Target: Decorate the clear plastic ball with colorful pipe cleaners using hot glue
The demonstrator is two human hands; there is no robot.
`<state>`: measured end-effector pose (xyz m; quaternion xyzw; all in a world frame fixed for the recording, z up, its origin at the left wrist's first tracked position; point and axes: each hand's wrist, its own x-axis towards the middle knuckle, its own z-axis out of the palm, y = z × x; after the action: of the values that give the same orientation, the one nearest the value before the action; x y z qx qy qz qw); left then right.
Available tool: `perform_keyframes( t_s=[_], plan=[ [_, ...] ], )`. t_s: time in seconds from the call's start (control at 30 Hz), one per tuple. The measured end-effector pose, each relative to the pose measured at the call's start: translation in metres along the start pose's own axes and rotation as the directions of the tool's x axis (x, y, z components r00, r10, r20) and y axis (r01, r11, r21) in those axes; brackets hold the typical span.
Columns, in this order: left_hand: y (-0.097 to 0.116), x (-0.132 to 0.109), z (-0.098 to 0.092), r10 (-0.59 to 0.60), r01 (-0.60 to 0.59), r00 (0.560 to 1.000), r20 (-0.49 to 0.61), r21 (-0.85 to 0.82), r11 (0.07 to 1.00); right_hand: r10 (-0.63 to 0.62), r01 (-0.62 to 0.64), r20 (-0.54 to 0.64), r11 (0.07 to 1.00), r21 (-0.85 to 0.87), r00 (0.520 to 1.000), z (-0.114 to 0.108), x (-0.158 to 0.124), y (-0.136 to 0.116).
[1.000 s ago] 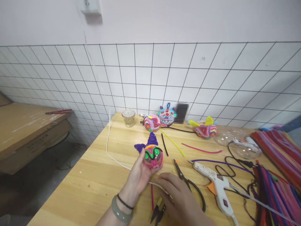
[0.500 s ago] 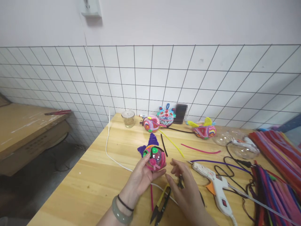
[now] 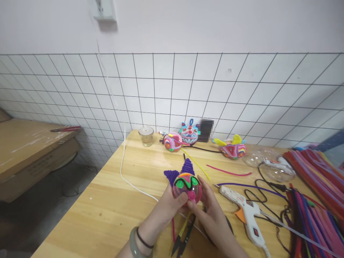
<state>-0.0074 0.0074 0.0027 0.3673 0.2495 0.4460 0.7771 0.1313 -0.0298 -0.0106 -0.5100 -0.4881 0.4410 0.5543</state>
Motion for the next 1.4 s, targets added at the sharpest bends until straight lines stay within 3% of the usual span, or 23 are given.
perform_keyframes(
  t_s=[0.13,0.23,0.5,0.7,0.83,0.97,1.13,1.4],
  plan=[
    [0.001,0.001,-0.004,-0.018,0.012,0.996,0.093,0.056,0.998,0.158,-0.154,0.003,0.956,0.248,0.987,-0.004,0.008,-0.007],
    [0.000,0.003,-0.006,-0.036,0.030,0.993,0.115,0.060,0.998,0.201,-0.193,0.012,0.918,0.346,0.979,-0.006,0.012,-0.009],
    [0.004,0.006,-0.005,-0.019,0.015,0.999,0.031,0.110,0.994,0.260,-0.289,0.131,0.788,0.543,0.957,-0.008,0.015,-0.016],
    [0.005,0.006,-0.007,-0.023,0.037,0.994,-0.104,0.129,0.991,0.264,-0.379,0.273,0.607,0.698,0.925,-0.017,0.019,-0.020],
    [0.003,0.008,-0.009,0.008,0.018,0.986,-0.167,0.151,0.988,0.288,-0.389,0.271,0.538,0.748,0.919,-0.023,0.022,-0.019],
    [0.005,0.010,-0.012,0.059,-0.017,0.980,-0.189,0.214,0.977,0.300,-0.376,0.242,0.566,0.734,0.923,-0.024,0.022,-0.021],
    [0.010,0.010,-0.011,0.100,-0.037,0.961,-0.258,0.239,0.970,0.299,-0.357,0.201,0.694,0.624,0.933,-0.020,0.021,-0.023],
    [0.008,0.011,-0.012,0.158,-0.069,0.946,-0.282,0.303,0.951,0.278,-0.335,0.195,0.671,0.662,0.941,-0.010,0.016,-0.021]
  ],
)
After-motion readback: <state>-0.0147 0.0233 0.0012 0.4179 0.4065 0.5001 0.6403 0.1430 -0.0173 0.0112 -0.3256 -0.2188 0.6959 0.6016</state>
